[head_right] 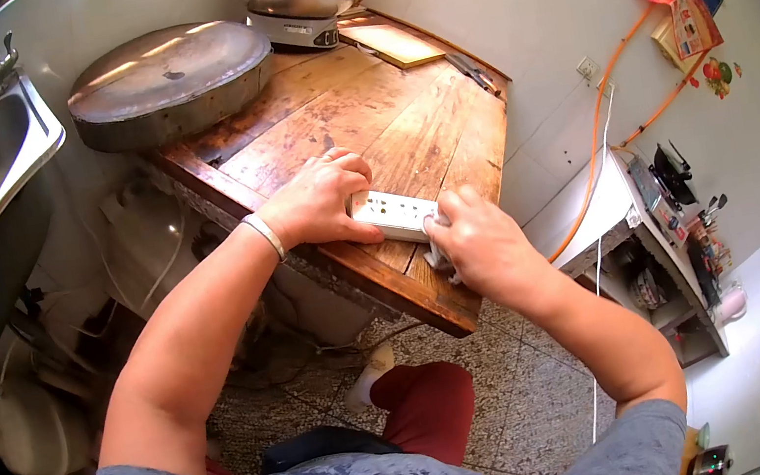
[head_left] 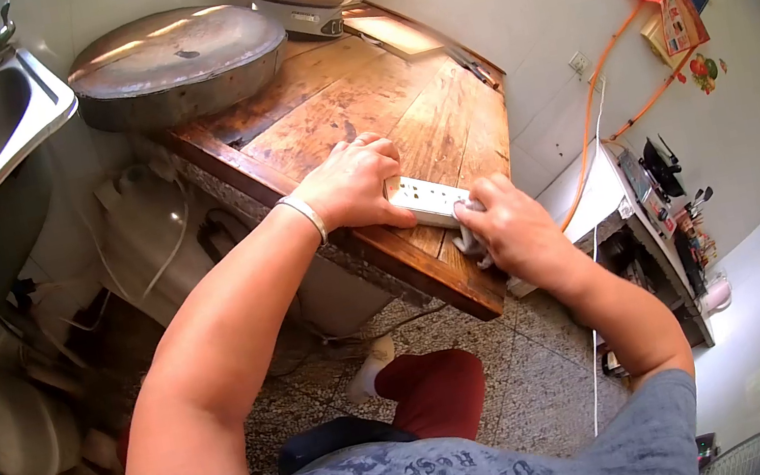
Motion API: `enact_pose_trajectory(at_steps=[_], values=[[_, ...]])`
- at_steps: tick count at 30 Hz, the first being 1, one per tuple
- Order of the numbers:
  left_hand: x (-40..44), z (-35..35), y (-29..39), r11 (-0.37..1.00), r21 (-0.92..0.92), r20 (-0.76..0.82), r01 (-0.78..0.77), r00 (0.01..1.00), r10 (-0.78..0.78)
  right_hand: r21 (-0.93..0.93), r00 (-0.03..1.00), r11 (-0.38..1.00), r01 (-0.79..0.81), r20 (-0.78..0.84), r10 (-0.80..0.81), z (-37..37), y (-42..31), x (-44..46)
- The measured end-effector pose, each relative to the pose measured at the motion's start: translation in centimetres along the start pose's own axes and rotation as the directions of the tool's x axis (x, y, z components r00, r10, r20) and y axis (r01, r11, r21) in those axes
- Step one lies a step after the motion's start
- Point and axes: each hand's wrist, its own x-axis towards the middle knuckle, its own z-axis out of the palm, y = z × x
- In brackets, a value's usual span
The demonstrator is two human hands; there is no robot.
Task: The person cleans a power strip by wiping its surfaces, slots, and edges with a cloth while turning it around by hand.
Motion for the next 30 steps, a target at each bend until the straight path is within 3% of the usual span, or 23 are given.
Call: enact_pose_trajectory(at_steps=[7,10,13,15,17,19,21,27,30], values=[[0.2,0.1,0.0,0.999,-0.013,0.062,0.038,0.997,-0.037,-0.005,0.998,0.999,-0.045,0.031,0.046,0.8,1.7,2.7],[0.2,-0.6,0.5,0.995,0.002,0.116,0.098,0.989,-0.097,-0.028,0.999,0.999,0.039,0.031,-0.038,-0.2,0.1,0.6],[0.3,-0.4,0.5,0.997,-0.005,0.082,0.075,0.994,-0.074,0.151,0.992,0.988,0.016,0.124,-0.035,-0.3,-1.1,-1.0],[0.0,0.1,0.5,0.999,-0.011,0.042,0.033,0.999,-0.033,0.12,0.996,0.993,-0.005,0.085,-0.005,0.1,-1.2,-1.0],[0.1,-0.2,0.3,0.998,-0.026,0.036,0.055,0.998,-0.054,0.19,0.994,0.982,-0.002,-0.106,0.022,0.3,-1.4,-1.0],[0.2,-0.4,0.4,0.997,-0.02,0.069,0.068,0.995,-0.067,0.241,0.985,0.967,-0.077,-0.13,0.111,-0.6,-0.9,-1.6],[0.3,-0.4,0.4,1.0,-0.007,0.063,0.016,0.998,-0.016,0.174,0.969,0.969,-0.176,-0.142,0.201,-0.5,0.5,-1.7],[0.2,-0.7,0.7,1.0,-0.024,0.08,-0.003,0.997,0.005,0.006,0.993,0.997,-0.082,-0.079,0.083,1.1,0.5,0.6],[0.2,-0.6,0.8,1.0,-0.005,0.056,0.002,0.998,-0.002,-0.074,0.998,0.997,-0.032,0.051,0.036,0.9,1.5,2.3]])
